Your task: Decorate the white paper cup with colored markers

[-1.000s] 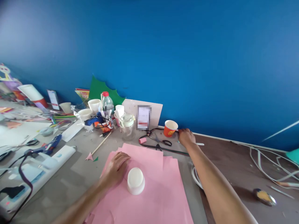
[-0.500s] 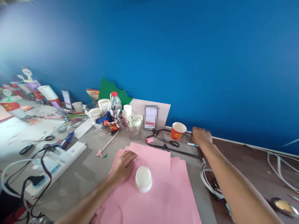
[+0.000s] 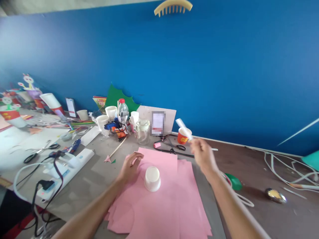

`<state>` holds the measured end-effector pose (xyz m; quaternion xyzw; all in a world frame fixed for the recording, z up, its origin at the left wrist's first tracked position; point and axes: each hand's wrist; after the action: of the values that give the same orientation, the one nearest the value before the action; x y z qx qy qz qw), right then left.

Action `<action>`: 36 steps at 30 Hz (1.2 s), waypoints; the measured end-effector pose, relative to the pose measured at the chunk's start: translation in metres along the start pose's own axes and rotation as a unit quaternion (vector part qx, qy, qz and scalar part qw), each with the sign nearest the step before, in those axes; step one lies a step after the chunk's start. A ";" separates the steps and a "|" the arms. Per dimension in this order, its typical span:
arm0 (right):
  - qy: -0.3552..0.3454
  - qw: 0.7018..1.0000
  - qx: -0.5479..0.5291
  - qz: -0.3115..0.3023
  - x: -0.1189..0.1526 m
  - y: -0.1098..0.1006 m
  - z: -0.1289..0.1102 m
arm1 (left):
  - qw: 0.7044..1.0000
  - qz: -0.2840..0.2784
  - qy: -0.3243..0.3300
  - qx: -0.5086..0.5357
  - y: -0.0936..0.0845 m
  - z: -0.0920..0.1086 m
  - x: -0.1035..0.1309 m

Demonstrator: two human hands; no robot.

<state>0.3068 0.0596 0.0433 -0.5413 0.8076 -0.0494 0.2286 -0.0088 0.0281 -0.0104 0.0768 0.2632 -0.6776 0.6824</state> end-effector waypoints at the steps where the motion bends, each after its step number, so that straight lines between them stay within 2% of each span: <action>1: -0.001 0.998 -0.003 -0.059 0.015 0.013 -0.007 | 0.999 0.012 -0.021 0.043 -0.001 0.000 -0.001; 2: -0.002 0.994 -0.009 -0.110 0.029 0.026 -0.013 | 0.995 0.026 -0.043 0.091 -0.002 0.001 -0.002; 4: 0.011 0.984 -0.037 -0.173 0.049 0.051 -0.021 | 0.978 0.046 -0.082 0.185 -0.004 0.001 -0.003; 7: 0.019 0.977 -0.059 -0.205 0.063 0.080 -0.021 | 0.953 0.050 -0.123 0.273 -0.006 0.003 -0.003; 10: 0.025 0.971 -0.077 -0.225 0.064 0.094 -0.013 | 0.937 0.034 -0.159 0.310 -0.005 0.005 -0.003; 18: 0.064 0.965 -0.125 -0.222 0.061 0.090 -0.005 | 0.929 0.060 -0.198 0.306 -0.004 0.001 -0.007; 23: 0.096 0.954 -0.167 -0.230 0.064 0.096 -0.009 | 0.900 0.074 -0.222 0.368 -0.004 0.004 -0.007; 26: 0.113 0.943 -0.193 -0.247 0.070 0.102 -0.014 | 0.882 0.045 -0.252 0.395 -0.002 0.008 -0.006; 29: 0.134 0.927 -0.222 -0.270 0.075 0.104 -0.019 | 0.877 0.015 -0.270 0.396 0.001 0.011 -0.006; 33: 0.172 0.907 -0.247 -0.295 0.076 0.102 -0.020 | 0.881 0.024 -0.258 0.396 0.001 0.011 -0.005; 36: 0.178 0.908 -0.228 -0.302 0.076 0.102 -0.019 | 0.881 0.026 -0.254 0.398 0.000 0.011 -0.005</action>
<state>0.1885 0.0302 0.0025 -0.7789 0.6221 -0.0264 -0.0741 -0.0054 0.0279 0.0011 0.1740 -0.2127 -0.7039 0.6550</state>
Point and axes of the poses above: each hand's wrist, its own x-axis away from the middle knuckle, its own y-axis out of the palm, z = x × y, and after that the axes turned 6 degrees about y, right-handed
